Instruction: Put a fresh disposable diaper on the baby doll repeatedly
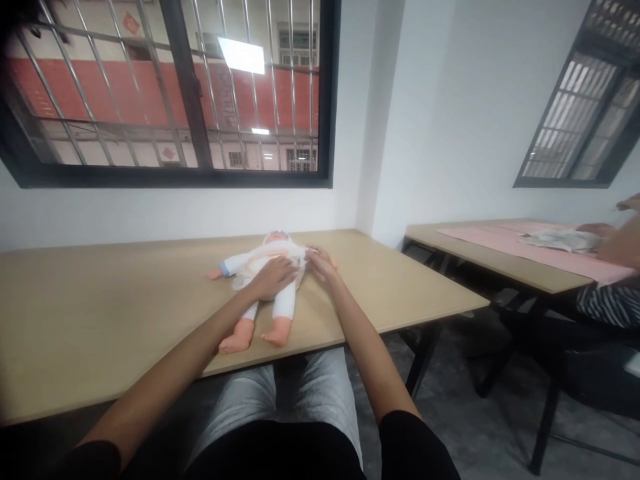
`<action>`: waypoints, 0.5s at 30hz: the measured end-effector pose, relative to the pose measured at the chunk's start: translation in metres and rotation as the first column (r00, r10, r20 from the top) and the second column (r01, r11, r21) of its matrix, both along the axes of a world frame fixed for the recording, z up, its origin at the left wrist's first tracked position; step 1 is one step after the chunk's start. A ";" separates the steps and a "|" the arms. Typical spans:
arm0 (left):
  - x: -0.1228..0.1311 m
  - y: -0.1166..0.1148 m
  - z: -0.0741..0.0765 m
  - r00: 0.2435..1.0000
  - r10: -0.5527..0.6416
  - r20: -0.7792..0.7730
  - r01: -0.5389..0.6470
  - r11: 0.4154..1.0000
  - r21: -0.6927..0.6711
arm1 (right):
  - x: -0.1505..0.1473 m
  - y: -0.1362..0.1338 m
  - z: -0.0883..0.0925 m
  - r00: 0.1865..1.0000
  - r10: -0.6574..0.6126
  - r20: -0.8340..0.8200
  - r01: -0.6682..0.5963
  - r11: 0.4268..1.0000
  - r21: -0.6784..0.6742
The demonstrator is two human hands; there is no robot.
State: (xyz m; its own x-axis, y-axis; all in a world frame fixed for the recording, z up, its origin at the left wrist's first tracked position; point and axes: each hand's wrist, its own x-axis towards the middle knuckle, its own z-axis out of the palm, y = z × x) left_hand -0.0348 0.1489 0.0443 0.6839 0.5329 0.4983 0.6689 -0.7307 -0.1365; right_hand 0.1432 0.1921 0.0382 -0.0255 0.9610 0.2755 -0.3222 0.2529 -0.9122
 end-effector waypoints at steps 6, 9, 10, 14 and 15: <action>-0.001 -0.003 0.002 1.000 -0.023 0.012 0.023 1.000 -0.010 | 0.000 0.003 -0.003 0.997 0.072 -0.039 -0.071 0.997 0.031; -0.001 -0.003 0.002 1.000 -0.010 0.005 0.010 1.000 0.001 | 0.000 0.004 -0.004 0.996 0.092 -0.023 -0.090 0.994 0.054; -0.001 -0.002 0.001 1.000 -0.007 0.004 0.007 1.000 0.005 | 0.000 0.004 -0.004 0.996 0.088 -0.015 -0.087 0.995 0.059; 0.000 -0.002 0.001 1.000 0.004 -0.001 -0.003 1.000 0.002 | 0.001 0.004 -0.004 0.998 0.055 0.005 -0.055 0.995 0.079; 0.000 -0.002 0.001 1.000 0.004 -0.002 -0.004 1.000 -0.003 | 0.002 0.005 -0.005 0.999 0.049 0.007 -0.050 0.995 0.083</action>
State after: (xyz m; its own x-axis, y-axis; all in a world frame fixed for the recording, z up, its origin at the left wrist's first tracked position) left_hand -0.0347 0.1466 0.0455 0.6829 0.5369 0.4954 0.6712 -0.7288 -0.1354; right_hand 0.1451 0.1972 0.0331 -0.0739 0.9324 0.3537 -0.3321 0.3115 -0.8903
